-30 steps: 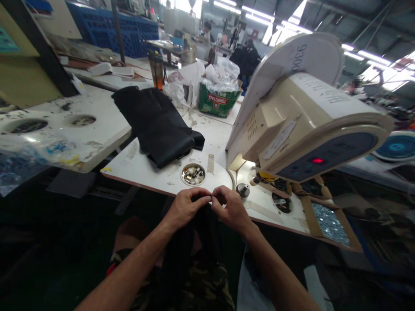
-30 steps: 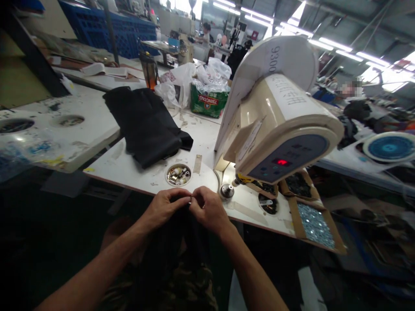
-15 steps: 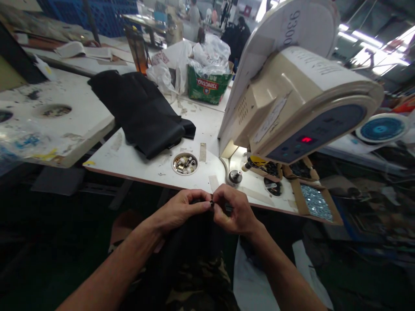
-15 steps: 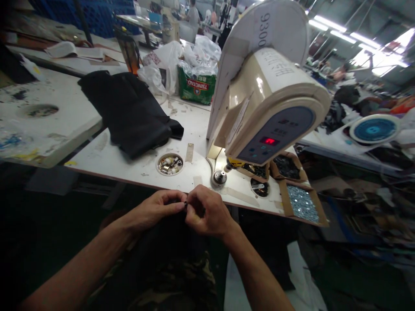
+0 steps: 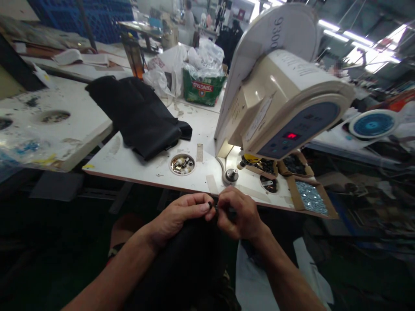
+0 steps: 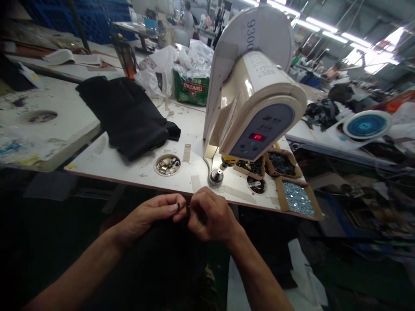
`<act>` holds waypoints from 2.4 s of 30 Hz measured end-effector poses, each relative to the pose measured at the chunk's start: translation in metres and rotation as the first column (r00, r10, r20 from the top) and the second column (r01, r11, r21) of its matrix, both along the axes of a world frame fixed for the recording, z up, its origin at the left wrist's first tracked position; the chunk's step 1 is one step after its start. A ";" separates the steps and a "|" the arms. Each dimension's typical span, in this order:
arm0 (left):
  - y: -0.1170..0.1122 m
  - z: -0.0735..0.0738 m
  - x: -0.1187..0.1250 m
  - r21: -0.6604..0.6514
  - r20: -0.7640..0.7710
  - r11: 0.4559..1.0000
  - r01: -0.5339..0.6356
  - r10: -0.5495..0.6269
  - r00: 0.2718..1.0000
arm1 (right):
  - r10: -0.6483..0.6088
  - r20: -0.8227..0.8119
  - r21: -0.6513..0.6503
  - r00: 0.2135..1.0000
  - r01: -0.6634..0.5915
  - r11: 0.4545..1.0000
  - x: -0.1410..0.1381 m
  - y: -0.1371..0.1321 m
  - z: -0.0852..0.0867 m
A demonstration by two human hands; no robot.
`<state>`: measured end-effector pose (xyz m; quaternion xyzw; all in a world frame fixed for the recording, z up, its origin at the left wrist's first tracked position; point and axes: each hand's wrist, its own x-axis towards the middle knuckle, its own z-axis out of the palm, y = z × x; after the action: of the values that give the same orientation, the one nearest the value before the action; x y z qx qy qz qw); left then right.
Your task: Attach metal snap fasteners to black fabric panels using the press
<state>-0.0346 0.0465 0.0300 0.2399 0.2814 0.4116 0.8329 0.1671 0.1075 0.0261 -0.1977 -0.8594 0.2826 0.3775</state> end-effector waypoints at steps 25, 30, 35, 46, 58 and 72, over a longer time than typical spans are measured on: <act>0.087 -0.046 -0.001 0.493 -0.817 0.861 0.120 0.412 0.403 | -0.662 -0.330 -0.868 0.673 0.060 0.493 0.056 0.059 -0.075; 0.097 -0.060 -0.010 0.542 -0.829 0.810 0.224 0.471 0.302 | -0.732 -0.216 -0.919 0.647 0.118 0.375 0.073 0.078 -0.083; 0.095 -0.068 -0.008 0.556 -0.823 0.789 0.260 0.478 0.307 | -0.713 -0.164 -0.935 0.682 0.123 0.333 0.078 0.090 -0.084; 0.092 -0.076 -0.007 0.581 -0.805 0.774 0.253 0.501 0.317 | -0.537 -0.144 -0.839 0.831 0.185 0.512 0.059 0.108 -0.073; 0.092 -0.075 -0.006 0.567 -0.816 0.782 0.260 0.491 0.306 | -0.479 0.005 -0.672 0.878 0.357 0.649 0.057 0.118 -0.082; 0.093 -0.076 -0.005 0.575 -0.809 0.781 0.242 0.498 0.314 | -0.440 0.030 -0.720 0.898 0.324 0.614 0.056 0.118 -0.081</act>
<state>-0.0399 0.1396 -0.0462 0.6592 0.5814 0.3288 0.3454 0.2236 0.2256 -0.0547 -0.4841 -0.5901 0.5176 0.3867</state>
